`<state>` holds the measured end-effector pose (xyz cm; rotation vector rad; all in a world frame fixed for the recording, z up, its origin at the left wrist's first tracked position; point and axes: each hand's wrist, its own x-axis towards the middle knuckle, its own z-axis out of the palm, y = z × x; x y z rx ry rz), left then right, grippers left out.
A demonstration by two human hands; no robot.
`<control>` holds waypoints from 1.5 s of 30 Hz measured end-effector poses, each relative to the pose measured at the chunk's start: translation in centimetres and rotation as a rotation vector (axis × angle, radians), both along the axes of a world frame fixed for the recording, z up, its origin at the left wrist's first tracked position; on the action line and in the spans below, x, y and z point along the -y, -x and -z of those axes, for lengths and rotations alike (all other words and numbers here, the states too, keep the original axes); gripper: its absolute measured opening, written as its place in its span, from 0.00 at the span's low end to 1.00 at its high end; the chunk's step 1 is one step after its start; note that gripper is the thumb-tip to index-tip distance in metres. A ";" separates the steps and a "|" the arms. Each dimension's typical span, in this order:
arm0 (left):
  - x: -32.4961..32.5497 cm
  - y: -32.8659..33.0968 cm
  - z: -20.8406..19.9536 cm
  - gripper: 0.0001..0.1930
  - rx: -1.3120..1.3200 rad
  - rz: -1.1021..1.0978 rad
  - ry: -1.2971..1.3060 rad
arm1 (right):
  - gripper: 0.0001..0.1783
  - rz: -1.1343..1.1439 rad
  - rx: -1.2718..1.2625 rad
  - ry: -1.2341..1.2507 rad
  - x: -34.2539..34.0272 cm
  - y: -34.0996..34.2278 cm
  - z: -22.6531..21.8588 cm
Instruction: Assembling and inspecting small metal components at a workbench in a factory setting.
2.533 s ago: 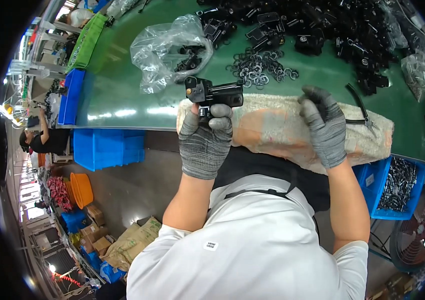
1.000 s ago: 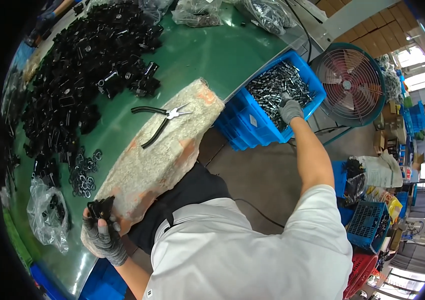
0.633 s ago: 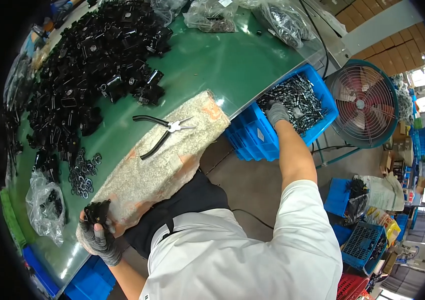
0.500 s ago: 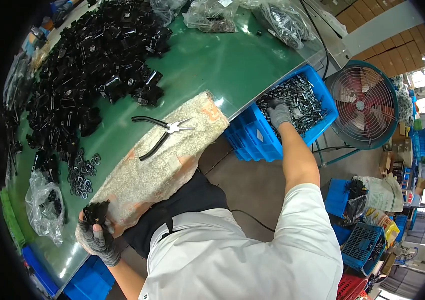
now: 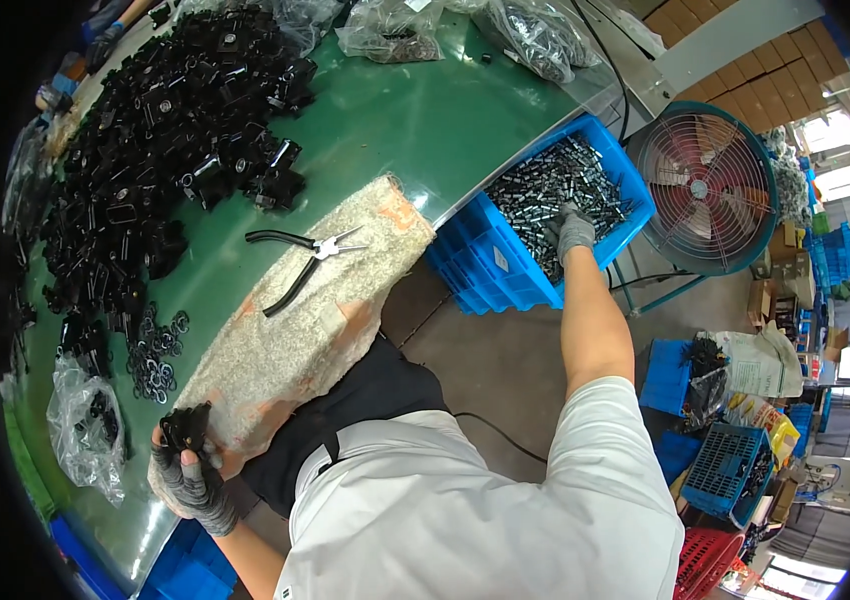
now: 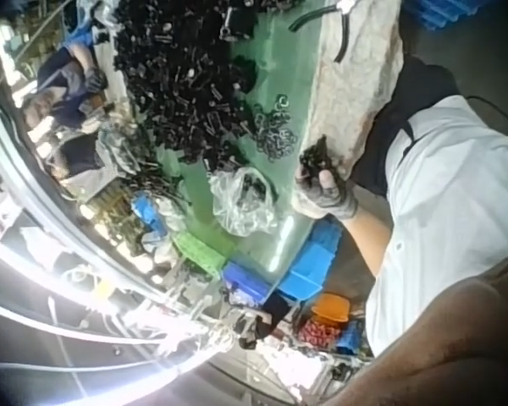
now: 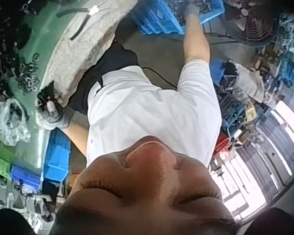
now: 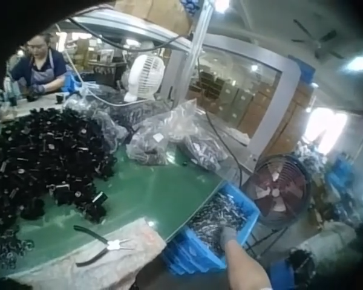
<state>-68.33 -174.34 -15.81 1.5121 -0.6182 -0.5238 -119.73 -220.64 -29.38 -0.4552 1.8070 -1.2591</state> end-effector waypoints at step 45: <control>0.3 -4.2 0.6 0.23 0.146 -0.110 0.004 | 0.20 -1.831 -1.018 1.399 -23.6 -40.6 -17.8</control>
